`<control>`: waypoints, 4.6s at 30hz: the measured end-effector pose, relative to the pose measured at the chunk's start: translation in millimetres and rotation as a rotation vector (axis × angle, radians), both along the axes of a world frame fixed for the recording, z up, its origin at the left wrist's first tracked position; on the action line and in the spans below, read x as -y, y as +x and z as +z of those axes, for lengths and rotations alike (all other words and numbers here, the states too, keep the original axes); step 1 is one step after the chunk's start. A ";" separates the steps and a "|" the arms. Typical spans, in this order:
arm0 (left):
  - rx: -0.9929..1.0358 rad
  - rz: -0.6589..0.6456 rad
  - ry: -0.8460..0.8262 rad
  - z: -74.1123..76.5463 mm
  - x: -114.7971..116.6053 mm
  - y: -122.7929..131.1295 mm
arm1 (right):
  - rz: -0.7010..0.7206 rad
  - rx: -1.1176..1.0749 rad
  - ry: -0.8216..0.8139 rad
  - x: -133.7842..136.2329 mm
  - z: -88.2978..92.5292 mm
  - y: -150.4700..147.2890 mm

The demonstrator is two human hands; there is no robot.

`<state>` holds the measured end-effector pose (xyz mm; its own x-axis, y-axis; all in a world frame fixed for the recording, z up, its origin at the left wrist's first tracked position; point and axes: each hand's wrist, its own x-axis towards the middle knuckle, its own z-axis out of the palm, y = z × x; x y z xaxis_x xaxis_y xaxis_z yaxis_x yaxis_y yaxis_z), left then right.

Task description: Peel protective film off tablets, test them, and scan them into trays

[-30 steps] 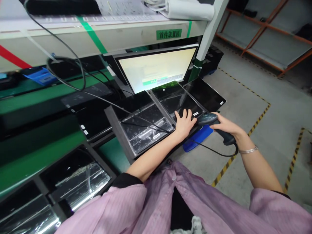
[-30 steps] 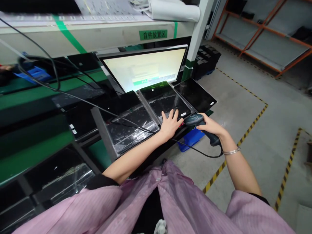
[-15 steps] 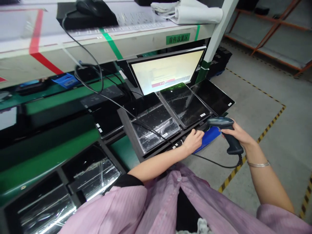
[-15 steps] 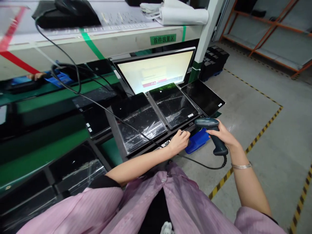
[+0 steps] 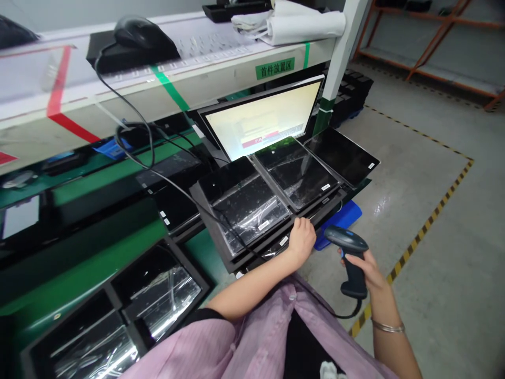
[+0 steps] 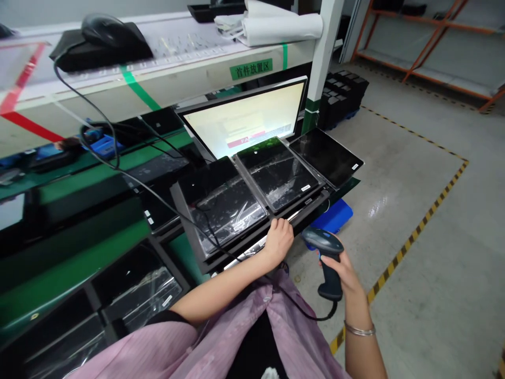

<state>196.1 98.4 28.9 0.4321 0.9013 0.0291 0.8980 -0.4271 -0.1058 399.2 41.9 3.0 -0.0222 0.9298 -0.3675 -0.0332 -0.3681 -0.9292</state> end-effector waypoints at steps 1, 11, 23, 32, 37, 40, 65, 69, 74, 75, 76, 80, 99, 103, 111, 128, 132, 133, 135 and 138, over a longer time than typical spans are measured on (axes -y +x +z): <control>0.002 0.014 -0.002 -1.1 1.3 -0.1 | -0.001 -0.025 0.001 4.5 -5.6 -5.2; -0.029 0.171 -0.005 -17.1 24.8 -16.5 | 0.030 -0.175 -0.015 12.9 -26.6 -22.7; -0.096 0.120 -0.139 -13.5 23.0 -37.4 | -0.050 -0.168 -0.039 18.7 -36.7 -12.3; -0.047 0.010 -0.265 19.2 10.6 -44.8 | 0.056 0.134 0.103 2.3 -14.6 14.2; -0.036 0.067 -0.315 63.3 2.4 -52.7 | 0.141 0.310 0.205 -51.6 12.4 39.2; -0.038 0.090 -0.326 80.8 -0.9 -56.0 | 0.241 0.422 0.290 -95.3 30.2 44.7; 0.020 0.107 -0.320 105.2 -5.8 -62.2 | 0.741 0.762 0.466 -186.3 53.2 31.7; 0.013 0.098 -0.300 104.2 -5.8 -62.3 | 0.744 0.759 0.467 -185.5 55.1 30.0; 0.017 0.091 -0.302 103.4 -6.0 -62.5 | 0.720 0.732 0.440 -185.9 55.8 28.9; 0.017 0.090 -0.302 103.3 -6.0 -62.5 | 0.711 0.725 0.429 -186.0 56.2 29.3; 0.017 0.088 -0.301 103.2 -6.0 -62.6 | 0.702 0.714 0.416 -185.7 56.9 29.9; 0.010 0.081 -0.302 102.9 -6.3 -62.7 | 0.723 0.606 0.337 -174.1 62.2 29.4; 0.019 0.084 -0.300 106.8 -7.5 -61.2 | 0.879 0.293 0.101 -75.4 49.3 -74.6; 0.023 0.082 -0.300 107.2 -7.5 -61.0 | 0.898 0.274 0.084 -74.1 51.3 -81.1; 0.041 0.079 -0.307 105.1 -7.3 -62.3 | 0.877 0.225 0.025 -69.6 52.0 -83.8; 0.041 0.079 -0.312 105.4 -5.8 -61.6 | 0.617 -0.132 -0.041 -52.2 25.5 -60.4; 0.026 0.084 -0.343 105.7 -5.7 -62.5 | 0.309 -0.379 -0.006 -27.6 -17.0 -55.4; 0.020 0.084 -0.348 105.9 -5.9 -62.7 | 0.240 -0.436 0.004 -22.0 -27.5 -60.1; 0.006 0.086 -0.350 106.2 -6.4 -62.7 | 0.138 -0.535 0.008 -13.2 -44.4 -75.0; -0.018 0.092 -0.355 105.1 -7.6 -61.9 | 0.036 -0.646 -0.016 -5.7 -55.5 -98.2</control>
